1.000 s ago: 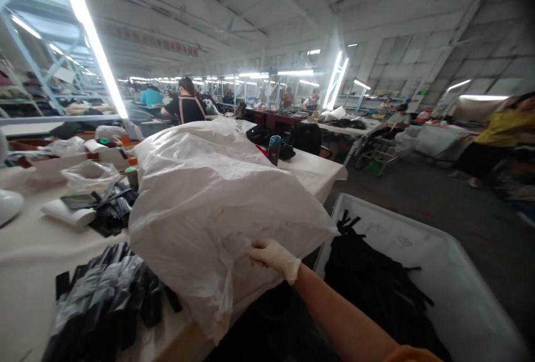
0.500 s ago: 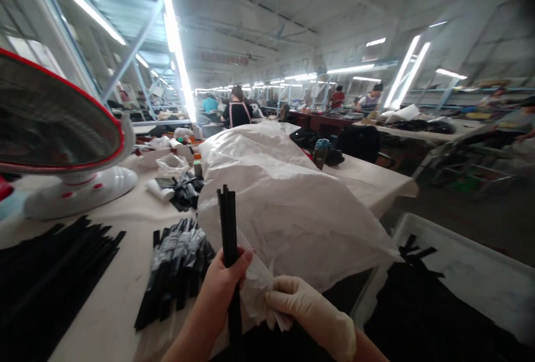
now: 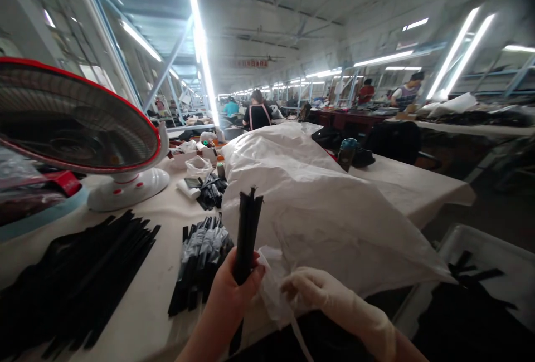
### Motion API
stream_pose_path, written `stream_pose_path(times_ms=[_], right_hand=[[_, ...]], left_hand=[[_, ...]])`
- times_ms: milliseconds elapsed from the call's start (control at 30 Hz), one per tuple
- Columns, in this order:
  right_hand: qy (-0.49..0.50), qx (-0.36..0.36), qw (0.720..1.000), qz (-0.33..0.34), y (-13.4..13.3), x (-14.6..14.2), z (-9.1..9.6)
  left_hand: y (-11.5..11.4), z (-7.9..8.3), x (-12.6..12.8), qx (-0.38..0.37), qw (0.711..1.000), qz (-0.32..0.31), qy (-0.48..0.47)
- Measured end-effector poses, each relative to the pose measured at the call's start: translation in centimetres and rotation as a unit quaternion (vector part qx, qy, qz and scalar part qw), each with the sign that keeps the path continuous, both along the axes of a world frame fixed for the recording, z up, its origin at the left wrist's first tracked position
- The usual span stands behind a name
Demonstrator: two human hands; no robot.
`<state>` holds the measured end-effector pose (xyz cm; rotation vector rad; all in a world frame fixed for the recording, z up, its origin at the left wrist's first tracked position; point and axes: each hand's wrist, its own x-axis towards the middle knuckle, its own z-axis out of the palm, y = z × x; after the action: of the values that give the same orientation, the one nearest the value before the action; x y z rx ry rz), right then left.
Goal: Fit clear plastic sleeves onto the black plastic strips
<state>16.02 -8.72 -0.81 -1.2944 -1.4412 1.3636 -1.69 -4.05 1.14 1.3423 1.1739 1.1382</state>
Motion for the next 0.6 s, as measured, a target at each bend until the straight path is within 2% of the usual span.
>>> stream_pose_path(times_ms=[67,200,333,400,500,600], right_hand=[[0.008,-0.004,1.0,0.017,0.7,-1.3,0.1],[0.077,0.031,0.994,-0.076,1.8,-3.6,-0.2],[0.166,-0.004,0.981,-0.101,2.3,-3.1,-0.7],[0.207,-0.02,0.972,-0.107,2.5,-2.1,-0.7],[0.242,-0.037,0.967,-0.071,2.6,-0.9,0.0],[0.201,-0.028,0.979,0.007,2.5,-0.8,1.4]], left_hand=[[-0.4,-0.1,0.1,0.009,1.0,-0.022,0.01],[-1.2,0.6,0.0,0.016,1.0,-0.013,0.003],[-1.4,1.4,-0.7,0.01,1.0,-0.005,0.023],[-1.3,1.7,-1.1,0.003,0.999,-0.027,0.047],[-0.9,2.1,-1.4,0.038,0.99,-0.073,0.111],[-0.6,2.5,-1.4,0.125,0.963,-0.125,0.202]])
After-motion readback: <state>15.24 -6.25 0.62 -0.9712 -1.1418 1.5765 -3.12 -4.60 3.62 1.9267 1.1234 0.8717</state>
